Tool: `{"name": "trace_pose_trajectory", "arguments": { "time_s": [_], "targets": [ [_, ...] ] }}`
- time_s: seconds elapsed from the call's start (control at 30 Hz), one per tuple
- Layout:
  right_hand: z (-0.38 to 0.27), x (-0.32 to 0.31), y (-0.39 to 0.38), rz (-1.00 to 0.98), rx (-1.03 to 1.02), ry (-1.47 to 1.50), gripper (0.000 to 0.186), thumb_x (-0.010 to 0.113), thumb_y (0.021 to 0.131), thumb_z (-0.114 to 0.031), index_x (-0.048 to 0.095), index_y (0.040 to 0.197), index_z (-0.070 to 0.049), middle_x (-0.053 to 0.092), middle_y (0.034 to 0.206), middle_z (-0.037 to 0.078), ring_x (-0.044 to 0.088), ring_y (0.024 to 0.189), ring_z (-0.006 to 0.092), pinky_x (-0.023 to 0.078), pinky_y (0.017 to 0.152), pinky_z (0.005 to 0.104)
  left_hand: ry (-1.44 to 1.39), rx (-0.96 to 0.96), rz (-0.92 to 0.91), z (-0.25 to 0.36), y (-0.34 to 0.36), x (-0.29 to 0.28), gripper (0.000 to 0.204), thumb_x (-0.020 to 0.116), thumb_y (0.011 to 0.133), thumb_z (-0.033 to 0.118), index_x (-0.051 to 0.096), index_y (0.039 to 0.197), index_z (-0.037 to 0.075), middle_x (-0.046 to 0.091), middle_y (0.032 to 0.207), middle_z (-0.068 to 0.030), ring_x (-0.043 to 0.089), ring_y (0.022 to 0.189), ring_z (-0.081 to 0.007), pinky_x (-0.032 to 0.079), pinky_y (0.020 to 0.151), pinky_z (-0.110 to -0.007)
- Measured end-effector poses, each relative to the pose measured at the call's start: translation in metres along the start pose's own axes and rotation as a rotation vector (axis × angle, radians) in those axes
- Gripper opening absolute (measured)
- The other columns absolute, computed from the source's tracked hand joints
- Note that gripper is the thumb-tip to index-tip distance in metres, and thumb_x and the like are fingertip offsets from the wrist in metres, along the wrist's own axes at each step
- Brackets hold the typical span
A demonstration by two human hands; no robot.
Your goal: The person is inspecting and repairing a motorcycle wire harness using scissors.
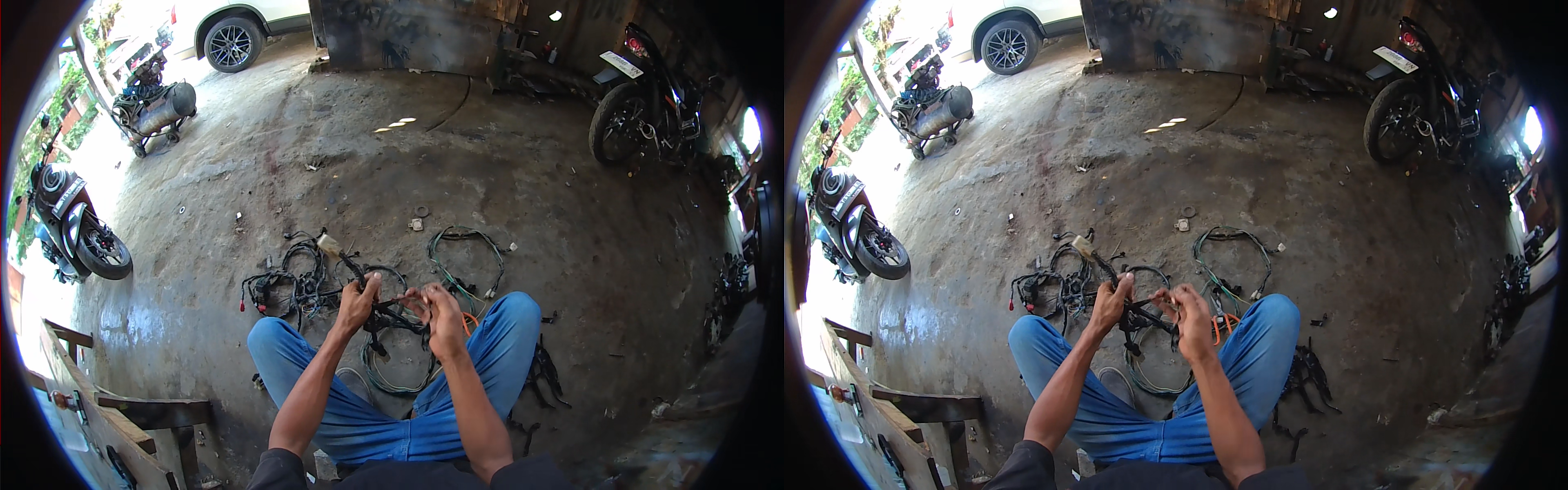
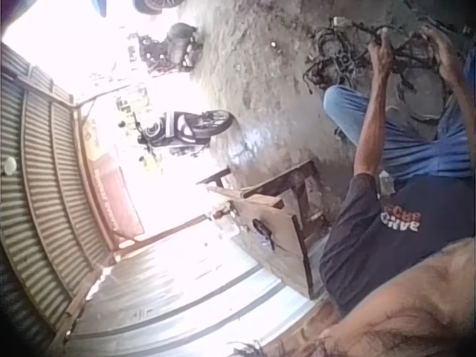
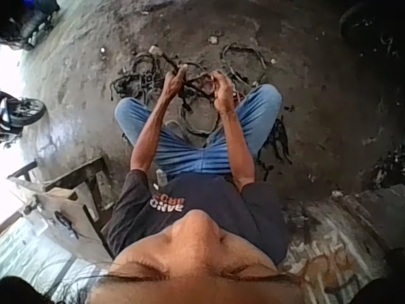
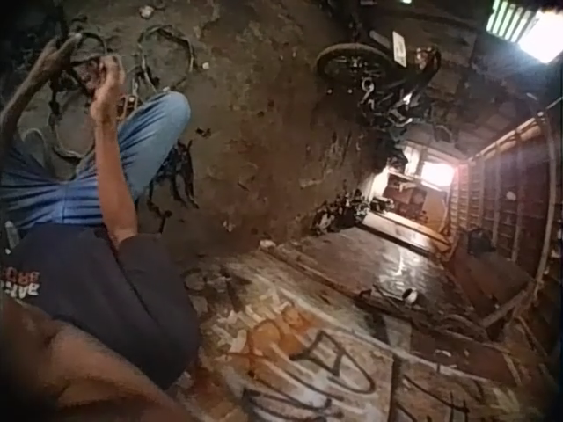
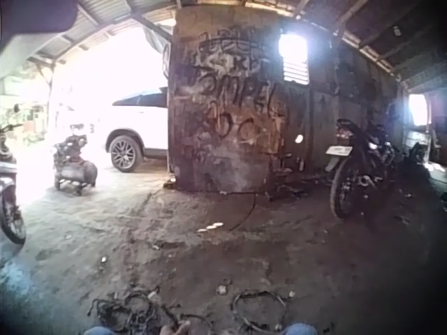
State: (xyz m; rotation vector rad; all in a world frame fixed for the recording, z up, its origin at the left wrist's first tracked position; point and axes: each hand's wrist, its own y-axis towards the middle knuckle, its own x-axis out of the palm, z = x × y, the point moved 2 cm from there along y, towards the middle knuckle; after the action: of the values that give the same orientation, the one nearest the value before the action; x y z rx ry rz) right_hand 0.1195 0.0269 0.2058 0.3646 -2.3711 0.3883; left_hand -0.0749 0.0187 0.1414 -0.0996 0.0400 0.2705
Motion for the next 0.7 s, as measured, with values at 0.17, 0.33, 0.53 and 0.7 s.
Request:
{"name": "trace_pose_trajectory", "arguments": {
  "time_s": [0.17, 0.33, 0.53, 0.7],
  "targets": [
    [0.012, -0.028, 0.071, 0.011, 0.097, -0.011, 0.024, 0.051, 0.1, -0.018, 0.048, 0.078, -0.008, 0.055, 0.078, 0.006, 0.062, 0.084, 0.0214, 0.054, 0.083, 0.041, 0.153, -0.091, -0.065, 0.011, -0.002, 0.0, 0.046, 0.053, 0.101, 0.04, 0.054, 0.072, 0.005, 0.049, 0.064, 0.0028, 0.045, 0.06, -0.0081, 0.035, 0.056, -0.028],
    [0.062, -0.068, 0.128, 0.18, 0.357, -0.22, 0.029, 0.056, 0.101, -0.026, 0.062, 0.086, -0.002, 0.063, 0.072, 0.008, 0.063, 0.062, 0.0215, 0.055, 0.065, 0.0402, 0.035, -0.095, -0.093, 0.005, 0.001, 0.006, 0.048, 0.053, 0.101, 0.041, 0.054, 0.07, 0.005, 0.053, 0.064, 0.0005, 0.046, 0.063, -0.0096, 0.037, 0.062, -0.028],
    [0.01, -0.028, 0.084, 0.49, -0.505, -0.931, 0.036, 0.055, 0.103, -0.03, 0.063, 0.092, 0.004, 0.055, 0.103, 0.016, 0.058, 0.096, 0.0241, 0.047, 0.085, 0.0369, -0.085, -0.127, 0.036, -0.002, -0.004, -0.013, 0.05, 0.055, 0.101, 0.048, 0.053, 0.07, 0.008, 0.046, 0.064, 0.0029, 0.043, 0.062, -0.0094, 0.035, 0.059, -0.029],
    [0.05, 0.016, -0.055, 0.093, -0.241, -0.762, 0.024, 0.052, 0.102, -0.018, 0.064, 0.099, 0.003, 0.067, 0.091, 0.012, 0.065, 0.082, 0.0252, 0.051, 0.074, 0.0389, -0.005, -0.19, 0.137, -0.004, 0.005, -0.003, 0.056, 0.054, 0.1, 0.052, 0.047, 0.062, 0.011, 0.044, 0.061, 0.0031, 0.039, 0.059, -0.0084, 0.032, 0.056, -0.029]
  ]
}}
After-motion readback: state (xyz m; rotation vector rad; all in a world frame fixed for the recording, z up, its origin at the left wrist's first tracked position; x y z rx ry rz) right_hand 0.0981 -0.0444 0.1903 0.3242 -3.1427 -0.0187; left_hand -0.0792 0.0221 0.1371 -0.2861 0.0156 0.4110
